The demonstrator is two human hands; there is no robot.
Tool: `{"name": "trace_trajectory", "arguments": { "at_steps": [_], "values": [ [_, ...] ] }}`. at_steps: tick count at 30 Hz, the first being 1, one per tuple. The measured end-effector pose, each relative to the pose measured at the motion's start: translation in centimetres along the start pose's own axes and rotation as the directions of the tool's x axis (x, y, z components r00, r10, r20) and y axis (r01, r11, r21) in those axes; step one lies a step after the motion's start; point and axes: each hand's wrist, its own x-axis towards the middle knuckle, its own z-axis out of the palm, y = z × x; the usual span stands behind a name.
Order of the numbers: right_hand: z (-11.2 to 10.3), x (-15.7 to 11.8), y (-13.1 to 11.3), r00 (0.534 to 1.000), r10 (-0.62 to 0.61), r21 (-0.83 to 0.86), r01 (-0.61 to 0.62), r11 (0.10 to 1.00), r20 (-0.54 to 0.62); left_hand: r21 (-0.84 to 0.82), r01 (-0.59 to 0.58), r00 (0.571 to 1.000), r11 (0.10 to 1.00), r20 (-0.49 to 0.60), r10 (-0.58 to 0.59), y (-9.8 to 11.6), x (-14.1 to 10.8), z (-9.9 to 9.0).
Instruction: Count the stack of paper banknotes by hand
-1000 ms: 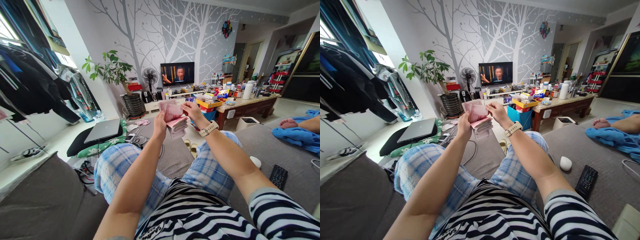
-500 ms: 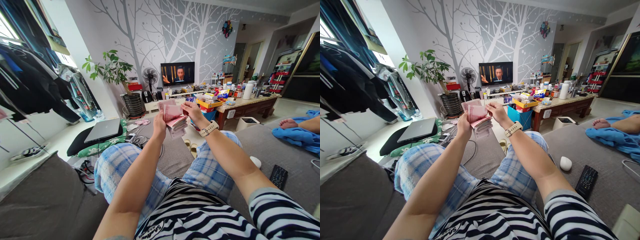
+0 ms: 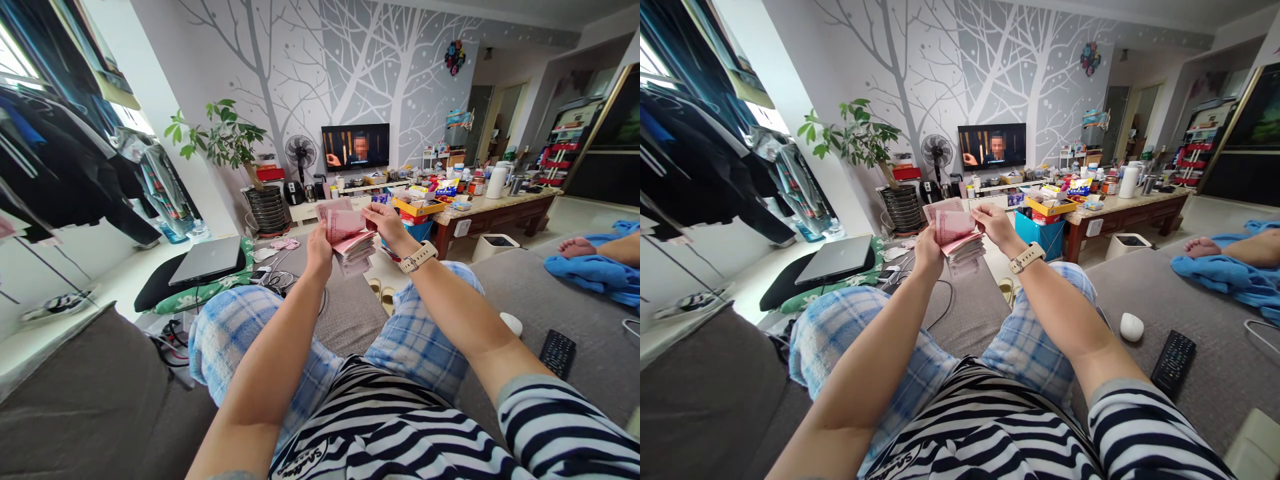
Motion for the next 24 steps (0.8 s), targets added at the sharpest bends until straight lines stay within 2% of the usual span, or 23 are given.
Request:
{"name": "trace_trajectory", "arguments": {
  "at_steps": [18,24],
  "values": [
    [-0.13,0.01,0.15,1.000,-0.011,0.055,0.009,0.998,0.026,0.064,-0.014,1.000,0.998,-0.003,0.014,0.20,-0.16,0.04],
    [-0.16,0.11,0.42,0.999,-0.015,0.073,0.013,0.997,0.029,0.022,-0.027,0.999,0.999,0.029,0.026,0.54,-0.36,0.19]
  ]
}}
